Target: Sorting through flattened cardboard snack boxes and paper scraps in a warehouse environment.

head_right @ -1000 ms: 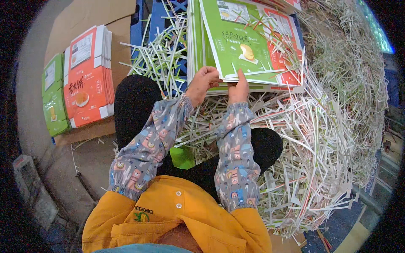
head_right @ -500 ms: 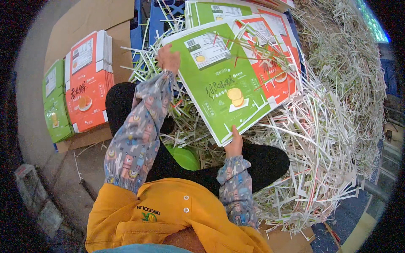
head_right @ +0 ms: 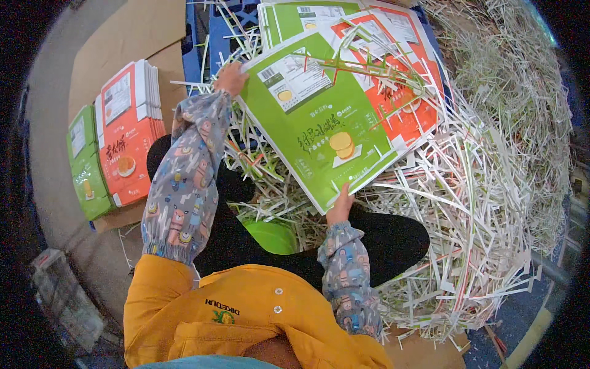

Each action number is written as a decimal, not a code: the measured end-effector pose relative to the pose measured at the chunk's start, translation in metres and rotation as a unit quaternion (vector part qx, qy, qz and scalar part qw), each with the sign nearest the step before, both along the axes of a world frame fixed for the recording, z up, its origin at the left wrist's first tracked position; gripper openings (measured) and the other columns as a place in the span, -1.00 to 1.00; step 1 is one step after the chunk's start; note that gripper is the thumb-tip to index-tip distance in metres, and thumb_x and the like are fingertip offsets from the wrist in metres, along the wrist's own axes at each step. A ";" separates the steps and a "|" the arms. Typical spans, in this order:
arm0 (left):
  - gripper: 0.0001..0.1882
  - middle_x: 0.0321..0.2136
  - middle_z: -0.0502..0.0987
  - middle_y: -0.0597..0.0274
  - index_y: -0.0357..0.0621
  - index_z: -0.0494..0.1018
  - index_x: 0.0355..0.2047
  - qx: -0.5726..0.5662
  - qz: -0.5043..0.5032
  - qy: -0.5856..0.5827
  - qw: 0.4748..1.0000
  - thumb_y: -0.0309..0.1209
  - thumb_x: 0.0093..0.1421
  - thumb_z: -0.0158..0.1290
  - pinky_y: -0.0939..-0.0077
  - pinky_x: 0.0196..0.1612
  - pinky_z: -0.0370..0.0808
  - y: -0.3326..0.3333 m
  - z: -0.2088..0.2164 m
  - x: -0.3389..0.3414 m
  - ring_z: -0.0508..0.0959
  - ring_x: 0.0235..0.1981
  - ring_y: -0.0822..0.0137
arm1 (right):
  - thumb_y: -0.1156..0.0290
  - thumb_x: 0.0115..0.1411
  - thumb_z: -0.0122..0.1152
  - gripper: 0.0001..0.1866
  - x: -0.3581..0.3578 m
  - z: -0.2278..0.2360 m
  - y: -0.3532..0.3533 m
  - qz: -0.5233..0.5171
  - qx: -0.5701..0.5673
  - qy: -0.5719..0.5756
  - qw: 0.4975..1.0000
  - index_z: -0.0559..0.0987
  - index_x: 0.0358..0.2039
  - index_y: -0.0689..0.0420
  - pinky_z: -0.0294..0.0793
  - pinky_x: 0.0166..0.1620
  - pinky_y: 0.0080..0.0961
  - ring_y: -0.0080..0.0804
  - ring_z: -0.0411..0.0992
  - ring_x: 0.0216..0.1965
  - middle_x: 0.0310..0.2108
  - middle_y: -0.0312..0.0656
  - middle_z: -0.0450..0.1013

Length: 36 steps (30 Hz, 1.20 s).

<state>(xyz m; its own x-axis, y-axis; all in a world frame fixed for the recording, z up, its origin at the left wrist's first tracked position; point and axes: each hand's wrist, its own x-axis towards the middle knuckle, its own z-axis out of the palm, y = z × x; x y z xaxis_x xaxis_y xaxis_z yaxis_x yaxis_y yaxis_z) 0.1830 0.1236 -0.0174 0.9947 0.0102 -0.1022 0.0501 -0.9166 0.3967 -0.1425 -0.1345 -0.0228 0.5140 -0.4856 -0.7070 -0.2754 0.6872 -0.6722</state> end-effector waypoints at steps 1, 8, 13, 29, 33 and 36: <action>-0.53 -0.15 0.31 0.16 0.05 0.30 -0.15 0.040 0.004 0.036 0.999 -0.05 -0.06 -0.05 0.10 -0.11 0.23 -0.004 0.010 -0.002 0.25 -0.06 0.08 | 0.18 0.17 -0.17 -0.52 -0.004 0.002 -0.005 0.049 -0.010 -0.032 0.998 0.12 0.03 0.18 0.32 -0.13 -0.36 -0.29 0.27 -0.09 -0.07 -0.14 0.21; -0.53 -0.29 0.38 0.12 -0.19 0.26 -0.18 -0.436 0.293 -0.008 0.851 -0.33 -0.11 0.14 0.34 -0.21 0.33 -0.041 0.015 -0.100 0.39 -0.25 0.27 | 0.26 0.20 -0.23 -0.58 0.013 0.064 0.020 0.038 0.023 -0.096 0.994 0.15 0.00 0.25 0.31 -0.09 -0.39 -0.29 0.27 -0.09 -0.09 -0.09 0.23; -0.68 -0.32 0.44 0.16 -0.28 0.30 -0.17 -0.787 0.303 0.252 0.475 -0.34 0.10 -0.08 0.40 -0.27 0.43 -0.105 0.064 -0.240 0.45 -0.31 0.25 | 0.30 0.20 -0.21 -0.60 0.020 0.056 0.065 -0.037 0.027 -0.115 0.992 0.18 -0.02 0.28 0.25 -0.05 -0.43 -0.30 0.28 -0.11 -0.10 -0.09 0.25; -0.62 -0.26 0.42 0.11 -0.35 0.28 -0.16 -0.741 0.224 0.232 0.589 -0.55 -0.03 0.04 0.44 -0.24 0.41 -0.103 0.036 -0.249 0.45 -0.31 0.25 | 0.29 0.02 0.04 -0.64 -0.023 0.013 -0.025 -0.009 -0.376 0.189 0.907 0.24 -0.27 0.26 0.31 -0.38 -0.52 -0.39 0.31 -0.45 -0.47 -0.16 0.31; -0.63 -0.25 0.41 0.12 -0.34 0.28 -0.16 -0.741 0.235 0.249 0.578 -0.54 -0.03 0.04 0.43 -0.23 0.41 -0.098 0.040 -0.246 0.44 -0.29 0.25 | 0.22 0.04 0.07 -0.62 -0.003 0.025 -0.019 0.023 -0.371 0.037 0.928 0.32 -0.26 0.25 0.28 -0.27 -0.53 -0.41 0.30 -0.36 -0.37 -0.19 0.33; -0.63 -0.24 0.41 0.12 -0.34 0.28 -0.16 -0.738 0.242 0.254 0.577 -0.54 -0.02 0.04 0.43 -0.22 0.41 -0.094 0.047 -0.246 0.44 -0.28 0.25 | 0.20 0.09 0.02 -0.64 0.021 0.070 -0.002 0.031 0.052 -0.142 0.988 0.34 -0.25 0.24 0.30 -0.23 -0.52 -0.41 0.31 -0.30 -0.31 -0.22 0.34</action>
<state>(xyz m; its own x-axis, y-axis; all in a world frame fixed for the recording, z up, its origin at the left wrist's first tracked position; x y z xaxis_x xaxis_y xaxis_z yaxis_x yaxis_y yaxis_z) -0.0628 0.0297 0.0293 0.7500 -0.1974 -0.6313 0.6118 0.5699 0.5485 -0.1213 -0.1366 0.0470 0.7257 -0.3792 -0.5741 -0.1288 0.7448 -0.6547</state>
